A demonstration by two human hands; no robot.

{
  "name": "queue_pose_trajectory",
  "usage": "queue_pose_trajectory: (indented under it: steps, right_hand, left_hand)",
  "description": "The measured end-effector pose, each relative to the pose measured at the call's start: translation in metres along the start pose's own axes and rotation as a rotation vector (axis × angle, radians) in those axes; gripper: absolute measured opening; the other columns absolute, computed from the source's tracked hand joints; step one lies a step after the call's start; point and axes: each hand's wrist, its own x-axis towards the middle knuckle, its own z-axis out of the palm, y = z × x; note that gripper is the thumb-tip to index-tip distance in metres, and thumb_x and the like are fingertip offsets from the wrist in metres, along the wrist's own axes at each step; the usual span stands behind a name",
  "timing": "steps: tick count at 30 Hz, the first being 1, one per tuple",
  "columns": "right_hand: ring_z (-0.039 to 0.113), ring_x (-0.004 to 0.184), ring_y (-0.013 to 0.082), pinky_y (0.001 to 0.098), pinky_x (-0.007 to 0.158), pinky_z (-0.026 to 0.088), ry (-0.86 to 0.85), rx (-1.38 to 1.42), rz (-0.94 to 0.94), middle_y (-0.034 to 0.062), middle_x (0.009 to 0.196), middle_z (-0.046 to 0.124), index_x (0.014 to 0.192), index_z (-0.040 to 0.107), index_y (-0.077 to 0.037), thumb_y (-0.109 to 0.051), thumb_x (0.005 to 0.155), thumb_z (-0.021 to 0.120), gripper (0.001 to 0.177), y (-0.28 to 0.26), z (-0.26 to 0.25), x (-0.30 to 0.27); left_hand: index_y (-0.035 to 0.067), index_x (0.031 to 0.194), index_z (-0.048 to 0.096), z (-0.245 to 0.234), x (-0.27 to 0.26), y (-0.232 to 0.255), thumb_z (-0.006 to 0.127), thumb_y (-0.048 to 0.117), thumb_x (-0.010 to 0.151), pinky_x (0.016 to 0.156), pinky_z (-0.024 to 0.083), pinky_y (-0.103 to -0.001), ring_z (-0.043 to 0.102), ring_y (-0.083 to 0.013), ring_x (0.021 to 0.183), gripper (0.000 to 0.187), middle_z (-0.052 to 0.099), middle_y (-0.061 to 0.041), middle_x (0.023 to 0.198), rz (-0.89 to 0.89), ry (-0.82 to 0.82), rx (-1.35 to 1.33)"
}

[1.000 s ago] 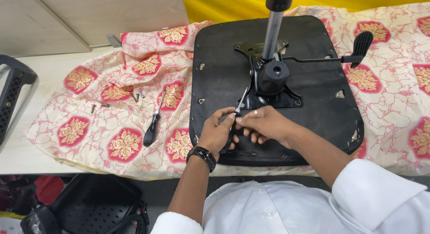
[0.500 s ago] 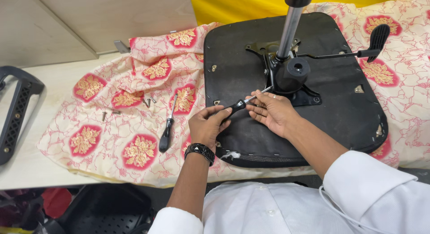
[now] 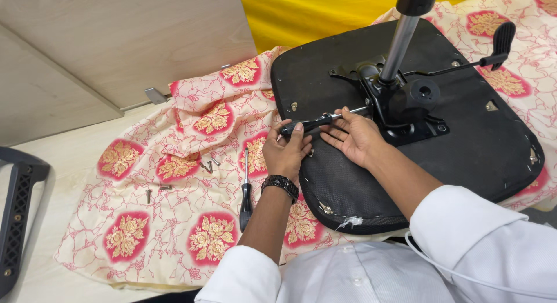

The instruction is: The person uses a screwdriver to tighten screws on the underside of an office chair base, securing the central gas lift and tilt mechanism. They repeatedly adjust the chair and reposition screws while working on the inverted base.

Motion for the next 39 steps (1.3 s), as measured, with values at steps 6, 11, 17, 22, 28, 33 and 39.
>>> queue_pose_trajectory:
  steps: [6, 11, 17, 22, 28, 33, 39]
  right_hand:
    - [0.068, 0.109, 0.0307, 0.0522, 0.106, 0.055, -0.014, -0.037, -0.017, 0.013, 0.109, 0.065, 0.104, 0.059, -0.006, -0.029, 0.106, 0.047, 0.025, -0.001, 0.004, 0.005]
    - [0.068, 0.114, 0.0299, 0.0504, 0.106, 0.056, -0.039, -0.099, -0.022, 0.0116, 0.11, 0.064, 0.103, 0.057, -0.007, -0.03, 0.107, 0.048, 0.026, -0.002, 0.007, 0.002]
    - [0.067, 0.118, 0.0302, 0.0488, 0.106, 0.057, 0.006, -0.17, -0.028, 0.013, 0.113, 0.065, 0.107, 0.056, -0.007, -0.034, 0.105, 0.047, 0.028, -0.003, 0.014, -0.001]
    - [0.067, 0.119, 0.0311, 0.0496, 0.106, 0.056, 0.02, -0.148, -0.017, 0.0132, 0.117, 0.064, 0.108, 0.055, -0.009, -0.033, 0.104, 0.049, 0.026, -0.004, 0.015, -0.001]
    - [0.065, 0.122, 0.0335, 0.0508, 0.106, 0.056, 0.016, -0.122, -0.008, 0.0141, 0.121, 0.066, 0.114, 0.056, -0.008, -0.031, 0.103, 0.05, 0.026, -0.004, 0.015, 0.002]
    - [0.062, 0.127, 0.0363, 0.0547, 0.109, 0.054, -0.013, -0.054, -0.009, 0.0128, 0.126, 0.063, 0.118, 0.052, -0.01, -0.024, 0.103, 0.053, 0.02, -0.009, 0.011, 0.01]
    - [0.06, 0.129, 0.0385, 0.0579, 0.108, 0.052, -0.02, 0.027, -0.018, 0.0124, 0.132, 0.062, 0.115, 0.05, -0.01, -0.025, 0.104, 0.047, 0.018, -0.009, 0.009, 0.01]
  left_hand:
    - [0.003, 0.124, 0.059, -0.001, 0.019, -0.012, 0.075, 0.017, 0.09, 0.071, 0.061, -0.026, 0.075, -0.016, 0.08, 0.04, 0.073, -0.011, 0.101, 0.03, 0.019, -0.047]
    - [0.004, 0.123, 0.059, 0.001, 0.022, -0.014, 0.075, 0.018, 0.09, 0.068, 0.058, -0.026, 0.073, -0.0152, 0.077, 0.039, 0.073, -0.01, 0.098, 0.013, 0.061, -0.052]
    - [0.004, 0.122, 0.06, 0.003, 0.018, -0.011, 0.075, 0.02, 0.091, 0.067, 0.057, -0.024, 0.072, -0.0137, 0.075, 0.038, 0.073, -0.01, 0.097, 0.009, 0.069, -0.025]
    - [0.004, 0.122, 0.06, 0.003, 0.026, -0.012, 0.075, 0.02, 0.091, 0.065, 0.056, -0.025, 0.072, -0.0142, 0.075, 0.039, 0.073, -0.01, 0.096, -0.004, 0.046, -0.046]
    - [0.008, 0.141, 0.05, 0.003, 0.039, -0.011, 0.062, 0.023, 0.098, 0.078, 0.059, -0.032, 0.074, -0.0195, 0.085, 0.047, 0.069, -0.015, 0.109, -0.067, 0.006, -0.125]
    - [0.023, 0.153, 0.034, -0.002, 0.046, -0.004, 0.046, 0.03, 0.103, 0.098, 0.054, -0.043, 0.068, -0.0282, 0.103, 0.052, 0.052, -0.004, 0.138, -0.22, -0.048, -0.289]
    - [0.014, 0.144, 0.048, -0.007, 0.045, -0.008, 0.05, 0.036, 0.101, 0.095, 0.056, -0.043, 0.069, -0.0265, 0.102, 0.048, 0.061, -0.013, 0.129, -0.217, -0.089, -0.427]
